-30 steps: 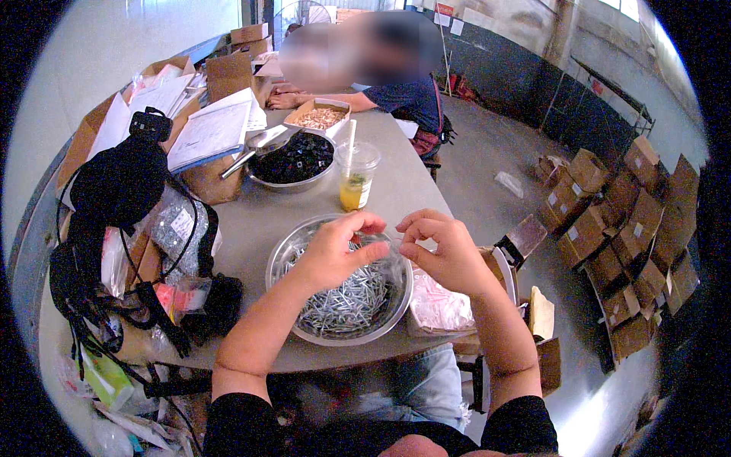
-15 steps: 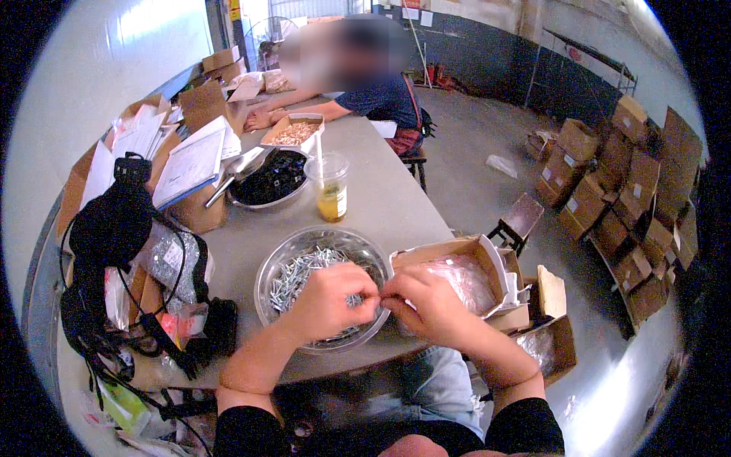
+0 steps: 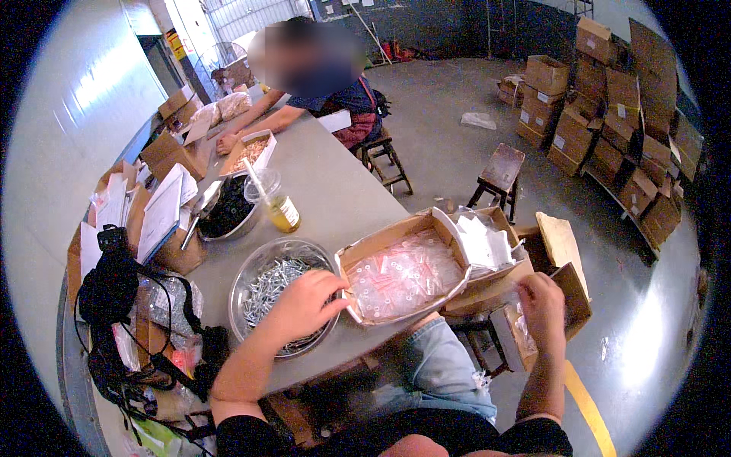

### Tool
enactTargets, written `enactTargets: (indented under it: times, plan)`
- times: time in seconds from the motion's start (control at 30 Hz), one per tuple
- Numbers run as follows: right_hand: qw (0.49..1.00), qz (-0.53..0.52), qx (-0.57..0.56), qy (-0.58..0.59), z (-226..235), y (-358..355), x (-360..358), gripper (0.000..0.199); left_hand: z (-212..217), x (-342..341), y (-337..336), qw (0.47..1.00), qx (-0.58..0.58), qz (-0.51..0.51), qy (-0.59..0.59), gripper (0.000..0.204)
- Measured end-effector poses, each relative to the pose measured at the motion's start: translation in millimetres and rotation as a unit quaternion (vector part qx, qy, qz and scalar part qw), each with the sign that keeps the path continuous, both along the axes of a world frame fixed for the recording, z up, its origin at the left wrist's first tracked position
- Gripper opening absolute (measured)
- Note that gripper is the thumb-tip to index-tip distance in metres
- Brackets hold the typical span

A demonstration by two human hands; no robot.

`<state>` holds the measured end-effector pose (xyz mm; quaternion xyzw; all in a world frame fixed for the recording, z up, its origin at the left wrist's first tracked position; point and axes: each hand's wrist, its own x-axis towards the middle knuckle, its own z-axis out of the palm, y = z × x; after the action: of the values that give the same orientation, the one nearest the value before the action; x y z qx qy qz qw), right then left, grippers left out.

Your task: The person sits at a table in a warehouse and repeatedly picks small silver metal pieces from a large metal bowl. They place the pieces into small plastic bags and then put the bags into a cardboard box. Another person is visible in the background working at a separate station.

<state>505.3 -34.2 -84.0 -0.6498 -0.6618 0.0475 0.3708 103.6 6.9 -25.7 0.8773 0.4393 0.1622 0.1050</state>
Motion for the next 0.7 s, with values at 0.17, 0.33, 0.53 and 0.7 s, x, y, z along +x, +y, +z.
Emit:
enactTargets:
  times: [0.17,0.33,0.53,0.7]
  plan:
    - [0.986,-0.132,-0.072,-0.077,-45.3,-26.3,66.6,0.017,-17.3,44.0,61.1,0.995,-0.082,-0.037,0.048,0.026]
    - [0.995,-0.067,-0.070,-0.027,-50.5,-22.3,63.6,0.022,-61.6,88.5,107.9,0.994,-0.062,0.014,0.094,0.027]
    - [0.997,-0.029,-0.061,-0.032,-45.1,-14.6,55.4,0.022,-53.7,96.2,107.9,0.985,-0.121,0.087,0.090,0.025]
    - [0.997,0.025,-0.063,-0.043,-36.0,2.9,29.5,0.022,-44.9,57.3,91.7,0.997,0.012,-0.034,-0.072,0.020]
